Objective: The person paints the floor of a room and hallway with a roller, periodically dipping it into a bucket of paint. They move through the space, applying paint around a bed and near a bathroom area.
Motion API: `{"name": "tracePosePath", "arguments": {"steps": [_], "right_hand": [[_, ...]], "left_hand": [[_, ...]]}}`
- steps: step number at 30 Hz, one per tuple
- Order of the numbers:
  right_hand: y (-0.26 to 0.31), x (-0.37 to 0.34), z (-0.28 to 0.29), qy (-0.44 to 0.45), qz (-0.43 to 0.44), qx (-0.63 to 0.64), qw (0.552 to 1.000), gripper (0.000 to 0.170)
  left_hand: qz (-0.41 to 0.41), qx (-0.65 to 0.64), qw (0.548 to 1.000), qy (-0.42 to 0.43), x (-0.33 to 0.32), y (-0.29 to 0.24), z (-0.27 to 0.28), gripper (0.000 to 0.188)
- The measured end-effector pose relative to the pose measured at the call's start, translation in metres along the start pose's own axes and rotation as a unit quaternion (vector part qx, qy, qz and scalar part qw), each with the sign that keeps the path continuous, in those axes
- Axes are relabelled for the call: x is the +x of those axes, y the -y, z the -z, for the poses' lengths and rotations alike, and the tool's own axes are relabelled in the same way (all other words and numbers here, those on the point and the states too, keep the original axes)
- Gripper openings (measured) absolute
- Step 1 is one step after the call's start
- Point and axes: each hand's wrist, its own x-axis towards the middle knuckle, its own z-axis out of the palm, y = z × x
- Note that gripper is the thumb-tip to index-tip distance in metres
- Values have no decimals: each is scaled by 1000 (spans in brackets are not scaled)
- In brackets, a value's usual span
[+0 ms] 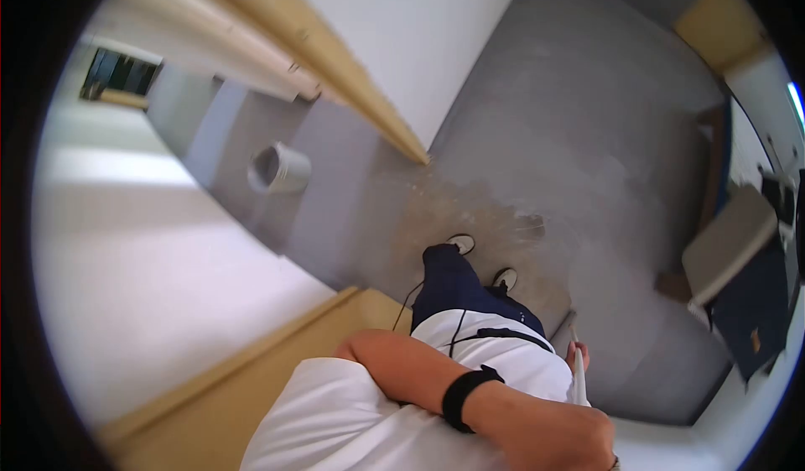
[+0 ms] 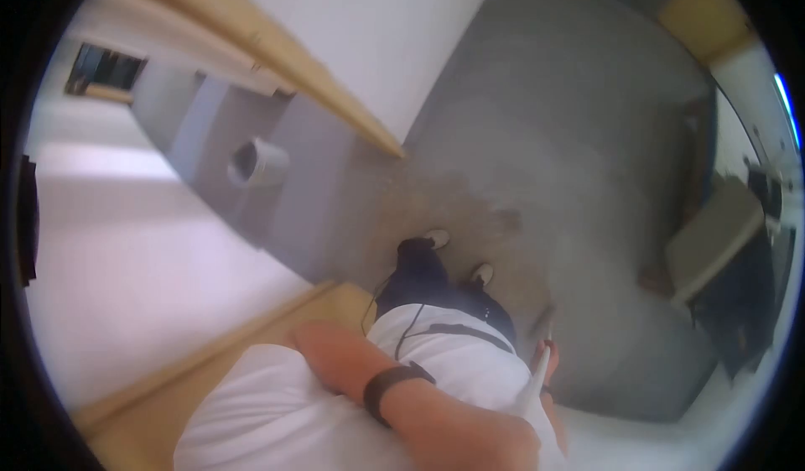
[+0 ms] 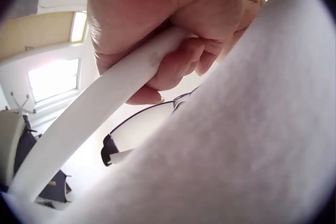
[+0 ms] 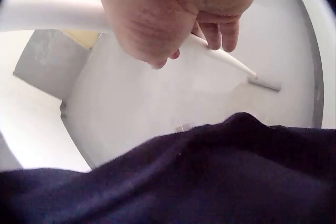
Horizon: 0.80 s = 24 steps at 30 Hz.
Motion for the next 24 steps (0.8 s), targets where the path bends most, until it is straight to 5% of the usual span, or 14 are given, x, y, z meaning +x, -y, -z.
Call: {"name": "tracePosePath", "arguments": {"steps": [3, 4, 8, 12, 14, 16, 17, 19, 21, 23, 24], "right_hand": [[-61, 31, 10, 67, 68, -28, 995, 25], [-35, 29, 19, 59, 73, -65, 993, 19], [-173, 76, 19, 142, -17, 44, 989, 23], [-81, 59, 37, 161, -76, 5, 984, 23], [-41, 47, 36, 153, 37, -58, 986, 25], [-18, 33, 24, 132, 12, 1, 991, 26], [-15, 31, 17, 115, -10, 56, 992, 28], [-34, 38, -13, 59, 3, -54, 997, 31], [12, 33, -39, 0, -73, 37, 997, 32], [71, 21, -57, -23, -108, 17, 994, 34], [80, 15, -80, -91, -51, 77, 992, 33]], "left_hand": [[1, 11, 998, -63, 5, 17, -3, 33], [12, 4, 997, -81, 8, 21, -6, 32], [-4, 10, 992, -123, 25, 32, -10, 31], [11, 18, 992, -122, 33, 33, -12, 29], [17, 16, 994, -103, 32, 32, -9, 29], [39, 21, 996, -82, 28, 28, -6, 30], [39, 15, 997, -66, 25, 30, 0, 30], [50, 30, 996, -68, 18, 29, 18, 30], [66, 5, 998, -19, 4, 17, 39, 31], [-24, 77, 995, -60, -20, 14, 59, 33], [-5, 76, 997, 1, -34, 4, 73, 26]]}}
